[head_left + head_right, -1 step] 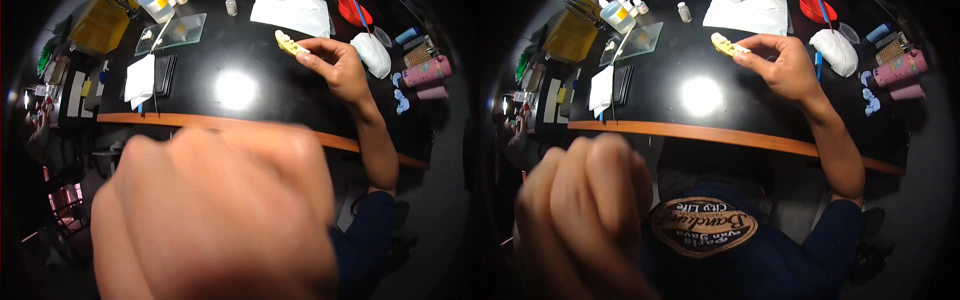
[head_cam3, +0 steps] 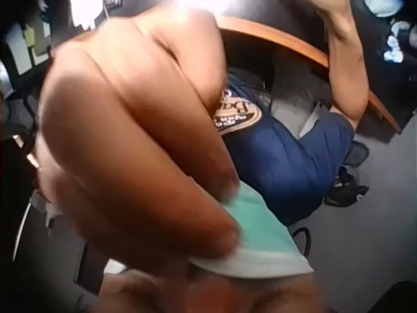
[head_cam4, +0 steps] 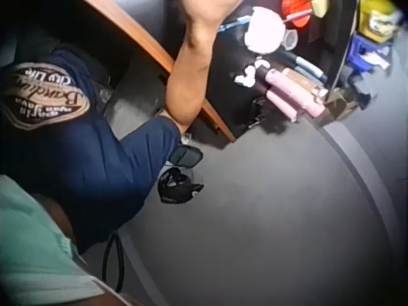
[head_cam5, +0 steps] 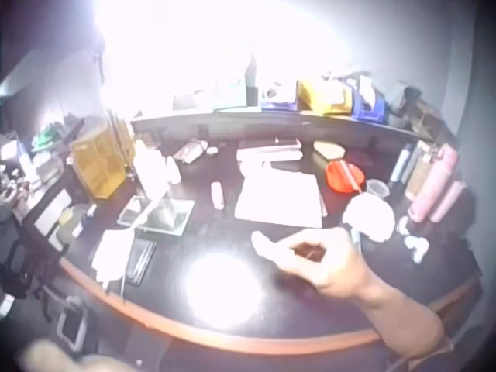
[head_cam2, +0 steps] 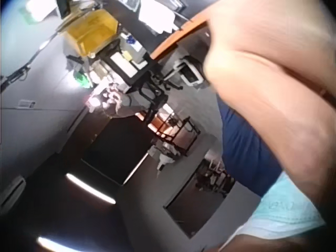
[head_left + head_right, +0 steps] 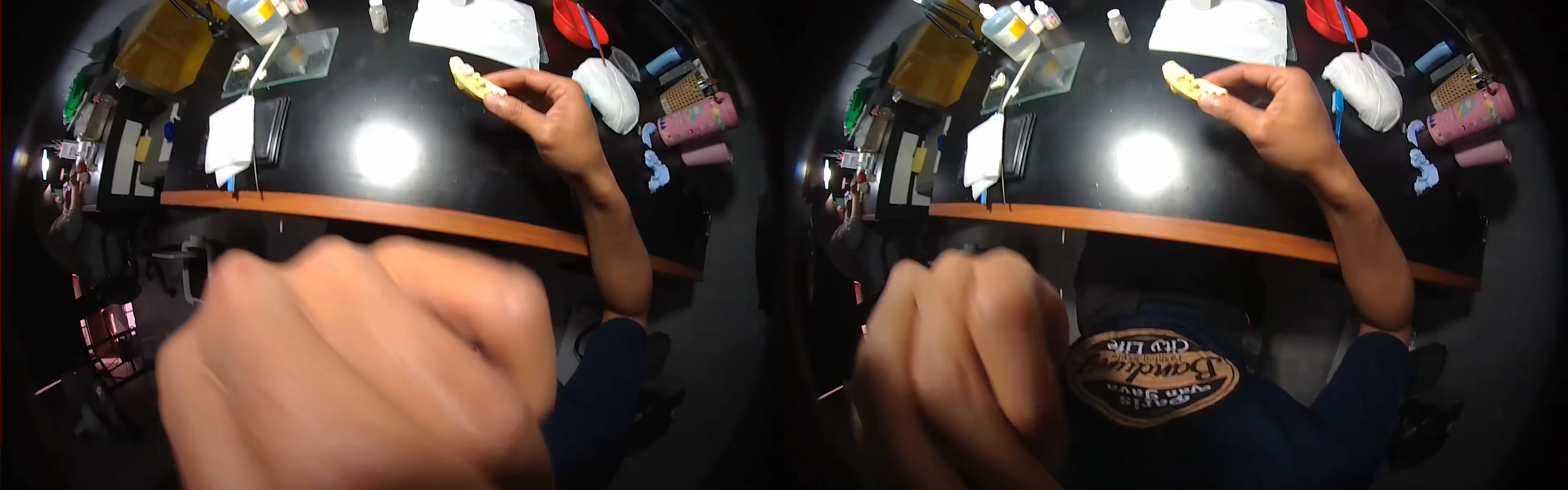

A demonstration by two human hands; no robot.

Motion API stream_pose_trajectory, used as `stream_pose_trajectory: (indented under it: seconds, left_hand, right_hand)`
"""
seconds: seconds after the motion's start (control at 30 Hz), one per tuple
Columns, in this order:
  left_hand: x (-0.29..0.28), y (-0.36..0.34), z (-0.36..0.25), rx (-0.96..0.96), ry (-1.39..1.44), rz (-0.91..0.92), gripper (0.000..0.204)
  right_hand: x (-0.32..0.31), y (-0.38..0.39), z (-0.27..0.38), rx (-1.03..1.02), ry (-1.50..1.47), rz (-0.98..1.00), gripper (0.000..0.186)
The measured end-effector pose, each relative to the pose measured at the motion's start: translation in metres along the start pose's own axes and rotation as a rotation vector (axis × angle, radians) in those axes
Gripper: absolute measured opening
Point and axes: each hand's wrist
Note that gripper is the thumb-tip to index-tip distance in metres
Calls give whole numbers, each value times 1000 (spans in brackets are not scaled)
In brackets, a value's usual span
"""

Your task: Applying stains to a dental bridge using a brush and placing it into a porcelain furnace.

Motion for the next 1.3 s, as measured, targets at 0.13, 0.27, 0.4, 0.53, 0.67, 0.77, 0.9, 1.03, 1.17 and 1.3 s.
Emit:
stream_pose_trajectory:
  seconds: [0.13,0.27,0.4,0.53,0.67,0.77,0.9,1.03,1.17,1.3]
  left_hand:
    - [-13,9,34,103,65,150,5]
    - [-43,8,91,-106,-732,-212,20]
    - [-88,4,152,-325,-551,-261,51]
    - [-86,22,166,-395,-522,-169,61]
    - [-80,28,173,-516,-399,-99,53]
    - [-78,30,179,-520,-365,-139,43]
    - [-74,30,176,-507,-390,-157,31]
    - [-76,33,181,-422,-419,-160,28]
    - [-76,32,180,-399,-434,-165,27]
    - [-74,33,179,-414,-448,-171,28]
  right_hand:
    - [5,1,-2,-2,15,-6,22]
    - [0,8,-2,12,-46,-57,21]
    - [-9,10,7,116,-88,-107,20]
    - [-14,4,2,98,-166,-87,20]
    - [-21,2,-3,154,-241,-86,20]
    - [-24,2,-10,138,-297,-82,21]
    - [-20,4,-7,92,-268,-65,24]
    - [-19,3,-8,50,-273,-66,23]
    - [-16,5,-4,34,-287,-80,21]
    - [-15,8,-1,-14,-227,-106,21]
Point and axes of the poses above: each hand's wrist, its own y-axis away from the middle knuckle, its own x-axis out of the palm, z = x × y, and after that the axes turned 1 degree about -y, right-handed
